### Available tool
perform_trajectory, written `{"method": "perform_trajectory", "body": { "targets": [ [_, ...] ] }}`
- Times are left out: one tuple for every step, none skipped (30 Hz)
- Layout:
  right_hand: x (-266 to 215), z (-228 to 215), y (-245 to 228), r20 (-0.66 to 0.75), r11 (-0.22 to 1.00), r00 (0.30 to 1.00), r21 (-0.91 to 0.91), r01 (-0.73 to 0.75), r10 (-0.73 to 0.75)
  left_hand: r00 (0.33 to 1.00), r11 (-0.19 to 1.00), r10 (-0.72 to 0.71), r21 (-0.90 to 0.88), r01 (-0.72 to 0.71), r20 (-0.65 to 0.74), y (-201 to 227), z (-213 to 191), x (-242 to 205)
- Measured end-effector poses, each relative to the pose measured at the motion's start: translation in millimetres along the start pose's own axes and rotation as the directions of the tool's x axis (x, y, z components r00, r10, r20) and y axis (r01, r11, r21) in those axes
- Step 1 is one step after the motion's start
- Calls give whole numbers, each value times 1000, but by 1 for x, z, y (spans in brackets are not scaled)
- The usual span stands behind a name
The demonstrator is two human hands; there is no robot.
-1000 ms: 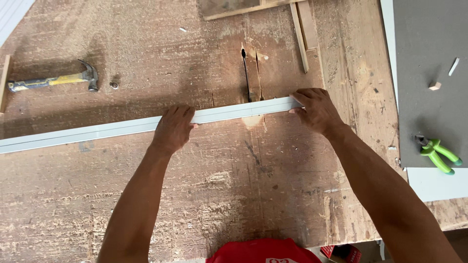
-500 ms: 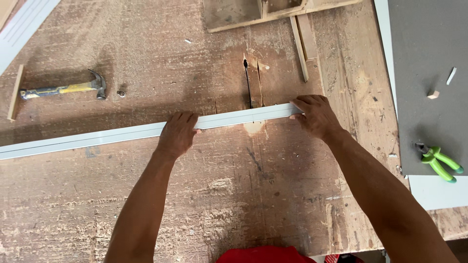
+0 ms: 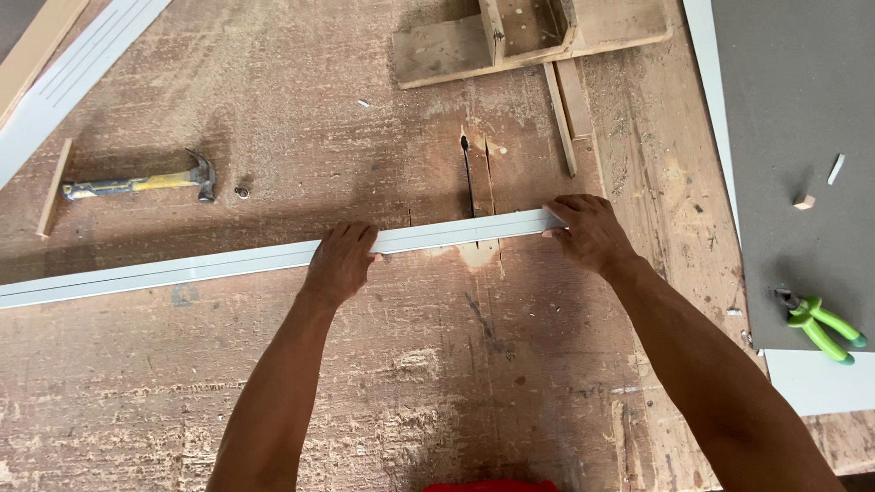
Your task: The person measures and cuts a white plastic trim piece on a workbench, then aligns and attaches thin wooden strips to the edges of a white wooden cabinet frame using an angle grinder and a pneumatic nail gun.
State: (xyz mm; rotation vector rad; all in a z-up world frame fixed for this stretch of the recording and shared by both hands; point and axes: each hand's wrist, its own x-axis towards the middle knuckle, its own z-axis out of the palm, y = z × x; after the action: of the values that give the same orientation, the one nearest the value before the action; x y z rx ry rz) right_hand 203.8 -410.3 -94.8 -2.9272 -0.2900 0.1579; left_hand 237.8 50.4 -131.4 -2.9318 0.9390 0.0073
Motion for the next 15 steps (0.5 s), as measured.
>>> {"method": "perform_trajectory", "body": {
  "targets": [
    [0,0,0,0,1000,1000,0,1,-1,1000,1000,-1,1,1,0,-1,1,0],
    [1,0,0,1,1000,1000,7,-1,0,1000,1000,-2,2,2,0,-1,2,1],
    [1,0,1,3,1000,1000,14,-2,2,1000,1000,-4,3,4,1,-2,3,1],
    [2,2,2,4,1000,1000,15,-1,1,1000,1000,-5,2,5,2,-2,4,1],
    [2,4,4,7,1000,1000,14,-1,1,1000,1000,-8,-7,8,-6,-2,6,1],
    [3,5,5,7,1000,1000,14,-2,2,1000,1000,-10,-15,9,-15,-2,7,1],
    [4,6,6,7,1000,1000,15,-1,1,1000,1000,-10,-14,10,-15,-3,7,2],
    [5,7,7,-3,1000,1000,0,3,-3,999,1000,10,-25,-11,-40,-5,8,2],
    [6,9,7,-12,1000,1000,-14,8,-8,997,999,29,-34,-31,-66,-6,9,2],
    [6,9,8,-9,1000,1000,-13,8,-8,998,999,29,-36,-31,-63,-6,8,2],
    [6,10,8,-18,1000,1000,-15,9,-9,998,998,26,-52,-30,-62,-6,6,3],
    [8,9,8,-27,1000,1000,-18,11,-12,998,997,23,-67,-27,-63,-6,5,4],
    [7,10,8,-25,1000,1000,-17,12,-13,998,997,22,-68,-26,-62,-6,6,4],
    [7,10,9,-40,1000,999,-15,23,-24,998,996,20,-80,-25,-66,-6,7,5],
    [8,11,9,-55,999,998,-13,35,-35,997,996,18,-91,-24,-71,-7,8,6]
  ]
}}
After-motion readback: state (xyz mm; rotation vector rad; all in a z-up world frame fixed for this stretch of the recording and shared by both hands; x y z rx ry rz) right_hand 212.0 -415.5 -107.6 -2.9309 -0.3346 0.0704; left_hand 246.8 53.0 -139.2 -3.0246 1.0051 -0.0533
